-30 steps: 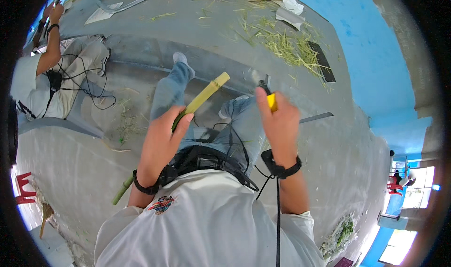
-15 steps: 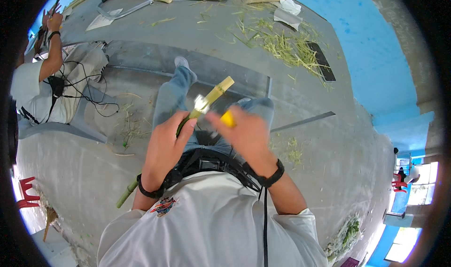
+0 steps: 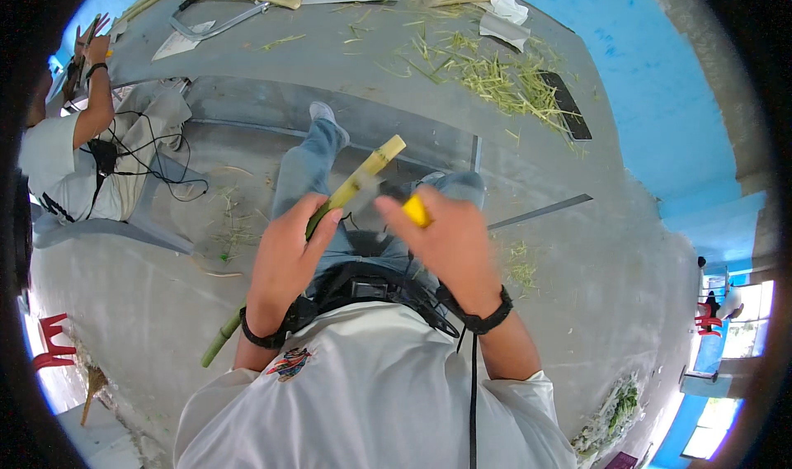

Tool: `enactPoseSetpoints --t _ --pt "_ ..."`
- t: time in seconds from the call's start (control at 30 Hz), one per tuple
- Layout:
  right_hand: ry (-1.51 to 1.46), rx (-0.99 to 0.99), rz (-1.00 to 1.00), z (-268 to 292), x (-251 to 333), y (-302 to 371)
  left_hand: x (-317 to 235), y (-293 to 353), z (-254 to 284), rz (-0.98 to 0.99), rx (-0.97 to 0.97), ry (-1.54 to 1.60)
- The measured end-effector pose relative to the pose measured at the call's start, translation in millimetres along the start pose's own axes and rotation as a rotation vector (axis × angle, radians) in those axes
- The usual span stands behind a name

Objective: Scraping the outer nodes or surface of a bamboo stalk using a utility knife while seated.

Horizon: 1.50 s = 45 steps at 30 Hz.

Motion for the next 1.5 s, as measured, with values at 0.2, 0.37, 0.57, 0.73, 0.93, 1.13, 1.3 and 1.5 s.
enactPoseSetpoints --t 0.2,0.37,0.57,0.73,0.93,1.13,1.3,1.5 --pt "0.115 0.157 0.081 -35 15 0 -3 -1 -2 0.003 -0.023 -0.031" --pt "0.099 0.188 -0.032 -33 3 1 -1 -1 -7 0.022 0.009 -0.023" --pt "0.290 -0.300 -0.201 47 -77 8 19 15 -9 0.119 0.129 0.032" --pt "0.013 -0.236 -0.215 56 -45 3 14 10 -2 0.077 0.075 0.043" --pt "-0.169 -0.158 -0.183 38 -37 -2 1 7 1 0.042 0.090 0.066" --pt "-0.370 -0.138 -0.040 28 -27 -14 0 5 -20 0.013 0.277 0.187" --pt "-0.750 0.118 -0.198 3 -36 -14 2 3 -29 0.009 0.362 0.228" --pt "-0.681 0.080 -0.193 4 -39 -14 -13 2 -22 -0.091 0.225 0.139"
Point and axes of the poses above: each hand's wrist, its own y-axis away from the middle knuckle, its own z-axis out of the back of the hand, x = y × z, the point moved 10 cm from there along -y, towards the middle knuckle, and after that the axes turned 9 degrees about x, right-handed, at the moved point
